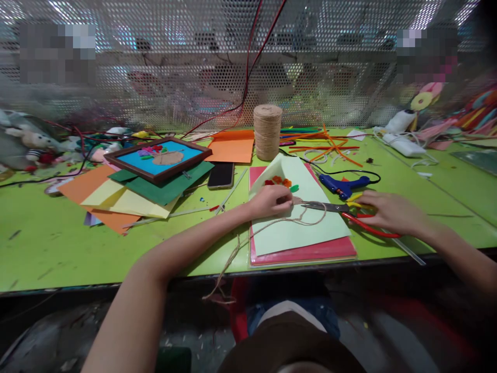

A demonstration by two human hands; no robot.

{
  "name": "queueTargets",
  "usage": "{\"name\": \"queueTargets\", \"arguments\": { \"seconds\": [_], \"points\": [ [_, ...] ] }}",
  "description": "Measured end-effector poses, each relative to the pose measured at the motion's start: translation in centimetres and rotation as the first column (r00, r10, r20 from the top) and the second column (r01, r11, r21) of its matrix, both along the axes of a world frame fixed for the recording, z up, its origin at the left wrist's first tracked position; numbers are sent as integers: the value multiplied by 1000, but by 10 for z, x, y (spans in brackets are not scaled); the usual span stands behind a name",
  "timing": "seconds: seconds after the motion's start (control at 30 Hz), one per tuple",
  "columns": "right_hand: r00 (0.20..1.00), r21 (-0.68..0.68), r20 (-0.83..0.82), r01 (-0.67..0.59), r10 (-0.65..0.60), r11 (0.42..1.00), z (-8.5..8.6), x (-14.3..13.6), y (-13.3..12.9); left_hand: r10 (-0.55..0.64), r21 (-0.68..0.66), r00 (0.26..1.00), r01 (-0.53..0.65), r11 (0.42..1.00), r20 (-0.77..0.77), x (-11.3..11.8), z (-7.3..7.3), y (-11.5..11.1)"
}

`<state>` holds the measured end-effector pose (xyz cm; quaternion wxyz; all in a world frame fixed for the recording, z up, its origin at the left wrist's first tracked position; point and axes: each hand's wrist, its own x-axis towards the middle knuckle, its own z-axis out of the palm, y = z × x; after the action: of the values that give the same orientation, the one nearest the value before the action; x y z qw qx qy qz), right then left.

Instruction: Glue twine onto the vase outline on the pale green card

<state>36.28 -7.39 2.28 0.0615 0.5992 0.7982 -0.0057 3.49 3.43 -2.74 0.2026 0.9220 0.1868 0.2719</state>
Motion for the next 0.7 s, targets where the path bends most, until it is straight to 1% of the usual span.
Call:
{"name": "queueTargets", "arguments": {
  "seconds": [0.2,0.3,0.4,0.5,0.57,0.6,0.7],
  "points": [
    [995,34,97,-4,1,999,-3,2,-1,53,11,997,-52,999,-50,3,-1,1],
    [985,35,172,-13,7,999,-3,-2,-3,82,-2,996,-82,997,-42,2,-1,0],
    [953,34,303,-23,12,999,1,-11,-5,114,-45,993,-114,992,10,1,-2,0],
    [907,45,420,-62,38,997,6,-15,-4,159,-82,986,-154,985,49,1,-3,1],
    [904,66,423,-89,53,994,8,-10,0,185,-88,981,-180,980,55,1,-3,2],
    [916,78,397,-102,62,992,8,-4,3,188,-85,980,-183,979,60,1,-3,2],
    [966,146,239,-133,95,980,2,22,11,152,-63,983,-147,987,102,1,-4,3]
  ]
}}
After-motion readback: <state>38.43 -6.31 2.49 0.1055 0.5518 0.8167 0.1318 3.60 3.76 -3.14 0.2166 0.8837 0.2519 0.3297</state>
